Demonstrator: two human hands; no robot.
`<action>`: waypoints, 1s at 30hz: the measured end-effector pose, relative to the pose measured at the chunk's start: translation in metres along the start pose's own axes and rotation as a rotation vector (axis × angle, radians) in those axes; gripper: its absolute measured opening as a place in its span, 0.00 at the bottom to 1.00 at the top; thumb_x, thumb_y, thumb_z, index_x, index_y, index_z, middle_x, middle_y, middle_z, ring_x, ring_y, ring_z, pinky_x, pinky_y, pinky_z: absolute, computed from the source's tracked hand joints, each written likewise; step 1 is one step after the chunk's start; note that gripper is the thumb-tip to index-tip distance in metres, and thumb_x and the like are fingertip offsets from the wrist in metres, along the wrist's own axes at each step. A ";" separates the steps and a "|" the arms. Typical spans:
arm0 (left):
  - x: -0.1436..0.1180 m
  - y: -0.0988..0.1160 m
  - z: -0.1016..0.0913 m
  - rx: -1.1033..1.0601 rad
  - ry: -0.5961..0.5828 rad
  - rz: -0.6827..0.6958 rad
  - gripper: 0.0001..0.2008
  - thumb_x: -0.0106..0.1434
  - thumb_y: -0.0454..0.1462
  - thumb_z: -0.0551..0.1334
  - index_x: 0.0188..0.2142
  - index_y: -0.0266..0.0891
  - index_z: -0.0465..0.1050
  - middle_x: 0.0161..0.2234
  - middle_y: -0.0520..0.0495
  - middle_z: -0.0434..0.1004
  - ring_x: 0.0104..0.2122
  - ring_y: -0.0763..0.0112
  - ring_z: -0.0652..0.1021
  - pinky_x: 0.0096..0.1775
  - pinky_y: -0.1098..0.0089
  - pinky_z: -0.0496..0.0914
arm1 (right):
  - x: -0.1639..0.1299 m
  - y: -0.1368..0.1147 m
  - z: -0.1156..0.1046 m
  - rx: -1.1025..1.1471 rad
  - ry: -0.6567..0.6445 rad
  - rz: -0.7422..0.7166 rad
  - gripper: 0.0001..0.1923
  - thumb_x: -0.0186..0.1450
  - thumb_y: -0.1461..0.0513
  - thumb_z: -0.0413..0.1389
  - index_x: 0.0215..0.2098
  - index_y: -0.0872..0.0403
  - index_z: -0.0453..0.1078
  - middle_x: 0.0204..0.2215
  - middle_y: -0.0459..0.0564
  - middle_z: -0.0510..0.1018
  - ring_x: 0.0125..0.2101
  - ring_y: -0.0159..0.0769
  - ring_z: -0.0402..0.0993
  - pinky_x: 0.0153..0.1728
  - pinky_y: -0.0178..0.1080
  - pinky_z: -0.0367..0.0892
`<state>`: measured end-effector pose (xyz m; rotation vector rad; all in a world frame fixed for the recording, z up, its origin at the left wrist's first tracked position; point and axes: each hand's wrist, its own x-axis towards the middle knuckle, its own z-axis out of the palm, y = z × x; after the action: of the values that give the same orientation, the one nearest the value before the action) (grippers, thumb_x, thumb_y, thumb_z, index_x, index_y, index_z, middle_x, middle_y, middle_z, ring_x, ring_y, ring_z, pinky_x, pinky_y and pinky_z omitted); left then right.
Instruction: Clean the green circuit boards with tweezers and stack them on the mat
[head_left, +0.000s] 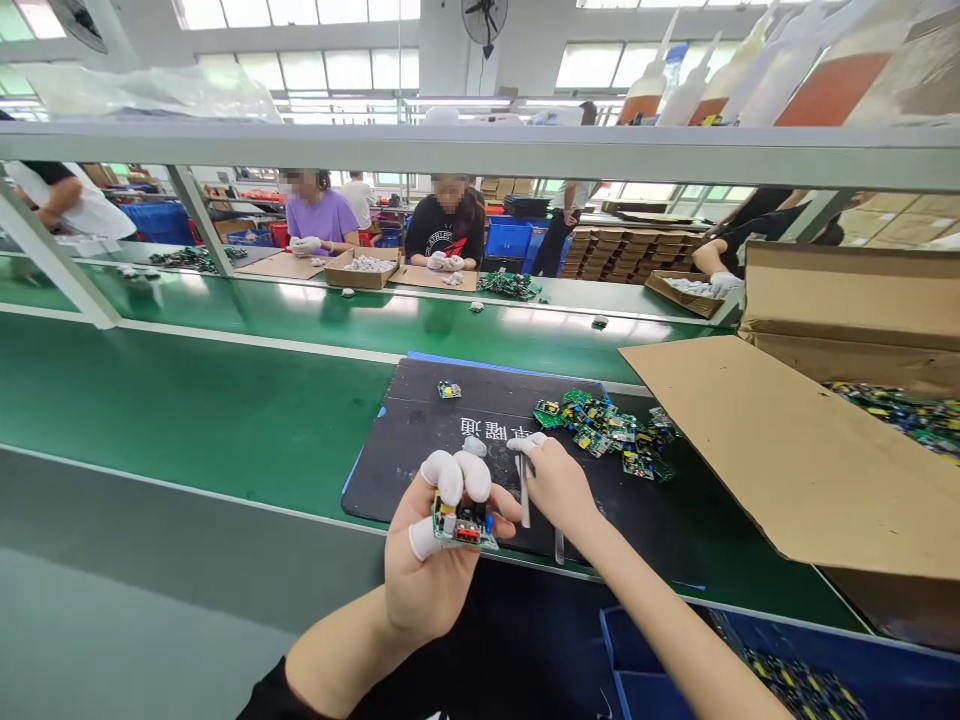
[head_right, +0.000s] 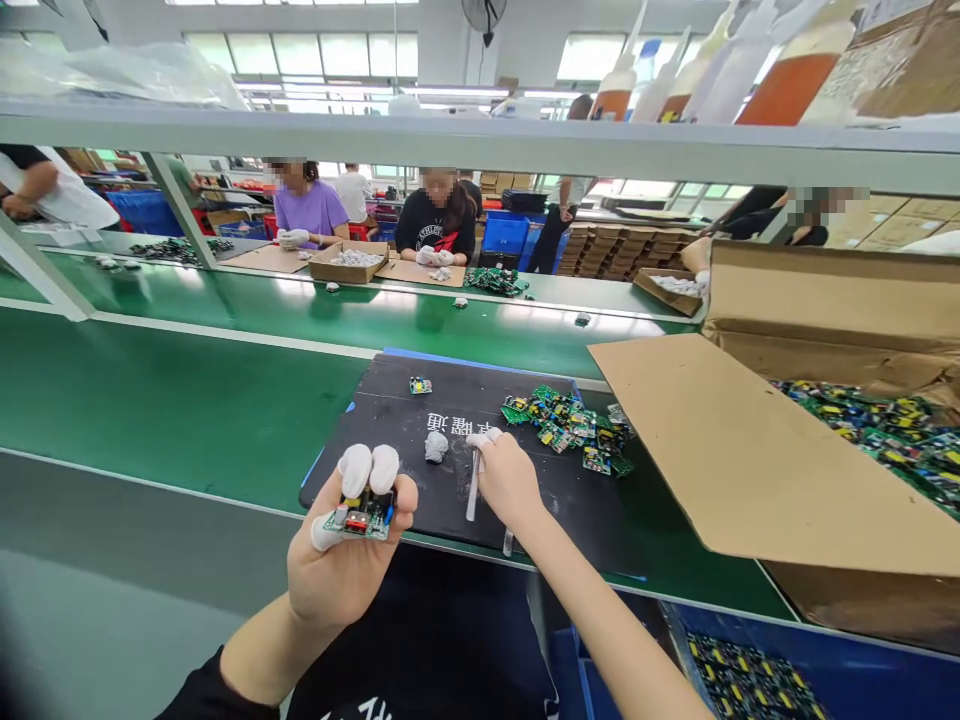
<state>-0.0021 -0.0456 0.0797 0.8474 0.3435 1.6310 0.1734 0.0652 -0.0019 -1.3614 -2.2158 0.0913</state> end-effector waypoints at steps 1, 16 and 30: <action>0.003 -0.003 -0.003 0.057 0.009 0.024 0.13 0.55 0.39 0.66 0.28 0.42 0.60 0.30 0.52 0.65 0.31 0.71 0.79 0.31 0.74 0.77 | -0.002 0.003 0.002 -0.042 0.007 0.009 0.21 0.58 0.74 0.47 0.44 0.55 0.74 0.38 0.59 0.77 0.40 0.48 0.72 0.41 0.46 0.70; 0.181 0.004 -0.183 1.760 0.116 0.032 0.15 0.61 0.31 0.56 0.47 0.38 0.73 0.43 0.40 0.79 0.46 0.55 0.78 0.52 0.56 0.69 | -0.030 0.056 -0.032 -0.179 0.070 -0.070 0.17 0.66 0.67 0.47 0.46 0.54 0.75 0.36 0.55 0.81 0.36 0.45 0.77 0.35 0.44 0.75; 0.186 -0.035 -0.211 1.875 -0.226 -0.154 0.24 0.53 0.31 0.56 0.51 0.41 0.70 0.58 0.42 0.70 0.59 0.56 0.69 0.61 0.52 0.62 | 0.015 0.082 -0.031 -0.128 0.058 -0.061 0.16 0.67 0.66 0.46 0.44 0.53 0.75 0.36 0.54 0.81 0.35 0.43 0.76 0.37 0.45 0.75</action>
<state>-0.1273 0.1860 -0.0258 2.1937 1.8078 0.6344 0.2492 0.1113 0.0040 -1.3444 -2.2451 -0.1130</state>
